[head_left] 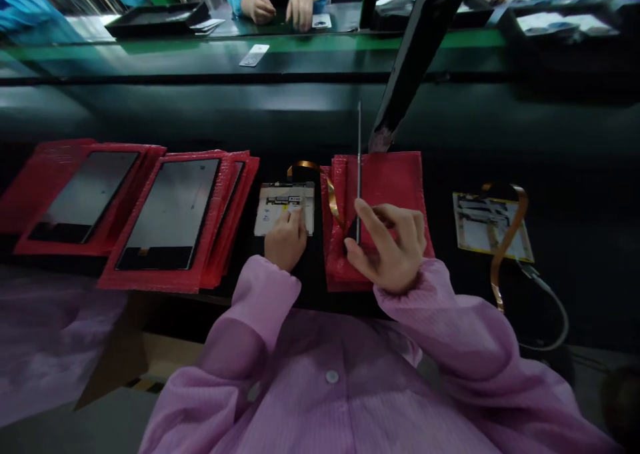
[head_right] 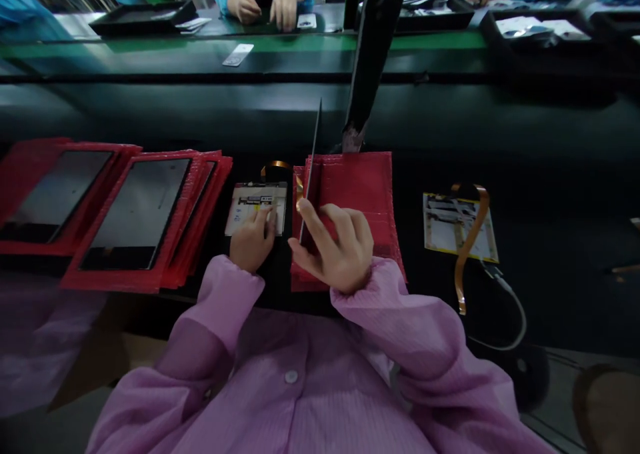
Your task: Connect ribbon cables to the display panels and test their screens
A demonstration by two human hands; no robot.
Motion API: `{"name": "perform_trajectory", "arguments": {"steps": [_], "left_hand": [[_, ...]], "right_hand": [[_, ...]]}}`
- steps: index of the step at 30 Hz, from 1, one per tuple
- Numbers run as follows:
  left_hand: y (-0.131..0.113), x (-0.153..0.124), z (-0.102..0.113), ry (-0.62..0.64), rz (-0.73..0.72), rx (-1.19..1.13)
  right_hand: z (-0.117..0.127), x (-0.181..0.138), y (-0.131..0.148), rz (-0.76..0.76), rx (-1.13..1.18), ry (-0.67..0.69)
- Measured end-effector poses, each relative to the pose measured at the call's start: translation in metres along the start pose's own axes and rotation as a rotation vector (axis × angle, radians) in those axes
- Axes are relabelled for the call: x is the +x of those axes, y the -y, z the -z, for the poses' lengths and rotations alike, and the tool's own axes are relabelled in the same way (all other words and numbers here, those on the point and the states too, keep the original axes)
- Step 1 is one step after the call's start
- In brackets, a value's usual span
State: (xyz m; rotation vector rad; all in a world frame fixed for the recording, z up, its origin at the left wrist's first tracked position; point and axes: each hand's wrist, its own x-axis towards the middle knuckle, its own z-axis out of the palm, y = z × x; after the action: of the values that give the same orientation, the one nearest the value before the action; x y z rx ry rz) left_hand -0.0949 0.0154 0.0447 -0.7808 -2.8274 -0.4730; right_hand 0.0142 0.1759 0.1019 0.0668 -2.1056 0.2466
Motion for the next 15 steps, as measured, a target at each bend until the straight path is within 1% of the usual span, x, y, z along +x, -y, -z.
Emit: {"name": "perform_trajectory", "arguments": {"steps": [3, 6, 9, 12, 15], "left_hand": [[0.0, 0.007, -0.001, 0.076, -0.027, 0.082], [-0.003, 0.007, 0.001, 0.11, -0.053, 0.135], [-0.004, 0.006, 0.003, 0.122, -0.069, 0.169], [0.001, 0.007, 0.003, 0.126, -0.097, 0.165], [0.01, 0.009, -0.001, 0.074, -0.147, 0.084]], "right_hand": [[-0.008, -0.001, -0.002, -0.012, 0.009, 0.067], [-0.013, -0.003, -0.001, -0.053, 0.032, 0.145], [-0.013, -0.004, -0.001, -0.053, 0.073, 0.134], [-0.011, -0.006, -0.001, -0.036, 0.098, 0.118], [-0.01, -0.006, -0.001, -0.02, 0.103, 0.085]]}}
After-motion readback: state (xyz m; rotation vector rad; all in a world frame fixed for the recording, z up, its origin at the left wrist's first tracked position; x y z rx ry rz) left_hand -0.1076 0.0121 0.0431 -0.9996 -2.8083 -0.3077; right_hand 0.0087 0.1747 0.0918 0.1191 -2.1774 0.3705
